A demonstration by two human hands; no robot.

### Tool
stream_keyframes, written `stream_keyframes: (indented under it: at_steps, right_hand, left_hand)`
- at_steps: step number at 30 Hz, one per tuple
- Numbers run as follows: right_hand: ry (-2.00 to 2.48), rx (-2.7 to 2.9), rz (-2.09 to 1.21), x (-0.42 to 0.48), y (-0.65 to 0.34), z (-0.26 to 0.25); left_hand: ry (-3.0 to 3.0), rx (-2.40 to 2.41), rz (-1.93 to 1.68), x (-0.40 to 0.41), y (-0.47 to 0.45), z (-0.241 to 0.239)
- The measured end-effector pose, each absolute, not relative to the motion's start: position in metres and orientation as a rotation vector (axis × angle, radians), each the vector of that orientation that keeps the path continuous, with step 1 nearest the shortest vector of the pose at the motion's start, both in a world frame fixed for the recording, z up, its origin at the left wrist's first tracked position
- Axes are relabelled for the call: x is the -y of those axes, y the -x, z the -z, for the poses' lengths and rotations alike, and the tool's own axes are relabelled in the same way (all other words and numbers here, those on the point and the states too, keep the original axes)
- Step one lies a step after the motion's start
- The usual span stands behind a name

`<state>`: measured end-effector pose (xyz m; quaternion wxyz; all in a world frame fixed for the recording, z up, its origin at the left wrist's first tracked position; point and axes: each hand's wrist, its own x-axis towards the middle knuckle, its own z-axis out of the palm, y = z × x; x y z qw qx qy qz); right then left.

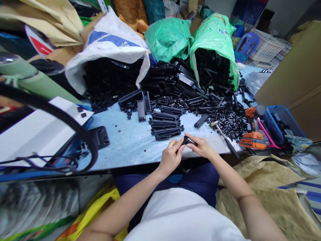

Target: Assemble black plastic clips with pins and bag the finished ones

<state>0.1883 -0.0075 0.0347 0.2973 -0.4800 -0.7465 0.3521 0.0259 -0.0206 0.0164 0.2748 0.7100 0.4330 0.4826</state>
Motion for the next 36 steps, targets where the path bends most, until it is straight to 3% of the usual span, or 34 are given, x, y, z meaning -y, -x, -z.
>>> stream_keyframes:
  at_steps: [6,20,28,32,36]
  right_hand:
    - [1.280,1.718,-0.897,0.014,-0.156,-0.031]
    - [1.348,1.658,-0.862,0.007,-0.127,-0.023]
    - [1.417,1.955,-0.928,-0.007,-0.133,-0.007]
    - [1.705,2.326,-0.549,-0.044,-0.168,-0.029]
    - [2.075,2.271,0.123,-0.098,-0.220,-0.060]
  left_hand:
    - [-1.767,-1.312,-1.645,0.023,-0.040,-0.023]
    - [-1.774,-1.170,-1.528,-0.004,-0.011,-0.026]
    - [-1.658,-1.349,-1.417,0.005,-0.011,0.011]
    - [-1.801,-1.537,-1.235,0.022,-0.011,0.028]
    - [-2.505,-1.171,-0.723,0.011,-0.006,0.017]
